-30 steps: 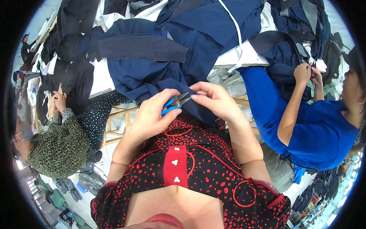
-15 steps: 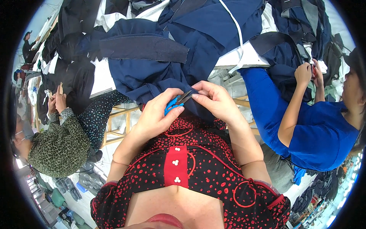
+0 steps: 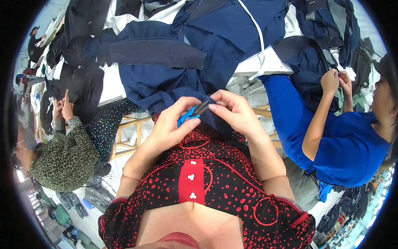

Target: Trimming excess threads and small fabric pieces from garment components using hand snips.

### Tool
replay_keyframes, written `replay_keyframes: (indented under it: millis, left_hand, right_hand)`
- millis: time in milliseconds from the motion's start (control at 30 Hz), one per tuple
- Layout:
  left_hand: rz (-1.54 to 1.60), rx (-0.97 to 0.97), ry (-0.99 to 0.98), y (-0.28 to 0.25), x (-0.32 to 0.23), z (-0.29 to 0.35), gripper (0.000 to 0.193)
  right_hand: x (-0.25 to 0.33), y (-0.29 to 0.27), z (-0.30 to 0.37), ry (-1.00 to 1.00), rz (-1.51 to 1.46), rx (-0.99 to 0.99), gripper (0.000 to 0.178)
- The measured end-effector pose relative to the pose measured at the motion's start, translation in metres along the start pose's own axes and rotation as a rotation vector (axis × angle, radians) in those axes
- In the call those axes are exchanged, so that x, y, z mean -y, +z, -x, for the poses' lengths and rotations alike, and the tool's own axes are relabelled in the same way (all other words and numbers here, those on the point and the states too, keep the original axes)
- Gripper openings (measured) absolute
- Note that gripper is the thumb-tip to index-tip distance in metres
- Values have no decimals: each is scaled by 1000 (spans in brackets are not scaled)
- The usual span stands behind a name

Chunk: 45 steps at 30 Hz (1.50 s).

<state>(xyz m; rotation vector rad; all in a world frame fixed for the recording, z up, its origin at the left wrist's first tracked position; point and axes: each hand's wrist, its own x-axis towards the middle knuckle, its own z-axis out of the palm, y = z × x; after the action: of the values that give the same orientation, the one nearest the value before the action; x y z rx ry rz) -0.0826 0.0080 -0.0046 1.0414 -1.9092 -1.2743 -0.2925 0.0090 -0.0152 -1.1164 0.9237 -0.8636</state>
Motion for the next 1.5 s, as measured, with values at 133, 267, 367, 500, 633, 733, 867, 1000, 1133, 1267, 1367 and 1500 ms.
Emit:
replay_keyframes:
  millis: [133,267,367,500,633,733,867,1000,1133,1267,1367,1500]
  left_hand:
    - [548,150,-337,-7,1,3,35]
    - [-122,-73,133,2,-7,0,36]
    - [-192,-71,163,0,-8,0,36]
    - [21,-32,75,2,-1,3,35]
    - [80,-16,73,1,-4,2,32]
    - [29,-11,90,-1,-6,1,31]
    - [39,8,57,-2,-3,2,29]
    - [57,-3,56,-1,-1,2,26]
    - [149,-20,68,3,5,3,22]
    - [180,-51,69,3,7,3,24]
    - [-45,-50,129,-4,-6,4,29]
    - [-125,-86,172,0,-9,4,32]
  right_hand:
    - [6,4,2,33,-88,15,10]
    - [2,1,4,12,-44,18,10]
    - [-2,-1,4,-20,-12,23,9]
    - [4,2,5,-48,-38,45,9]
    - [7,3,5,-49,18,28,8]
    - [6,2,5,-57,55,14,8]
    - [4,3,5,-65,71,23,8]
    - [2,4,5,-56,64,24,8]
    - [5,5,6,-56,108,19,9]
    - [3,5,6,-33,72,33,9]
    - [2,4,5,-43,61,2,10]
    - [2,2,6,-65,131,-20,10]
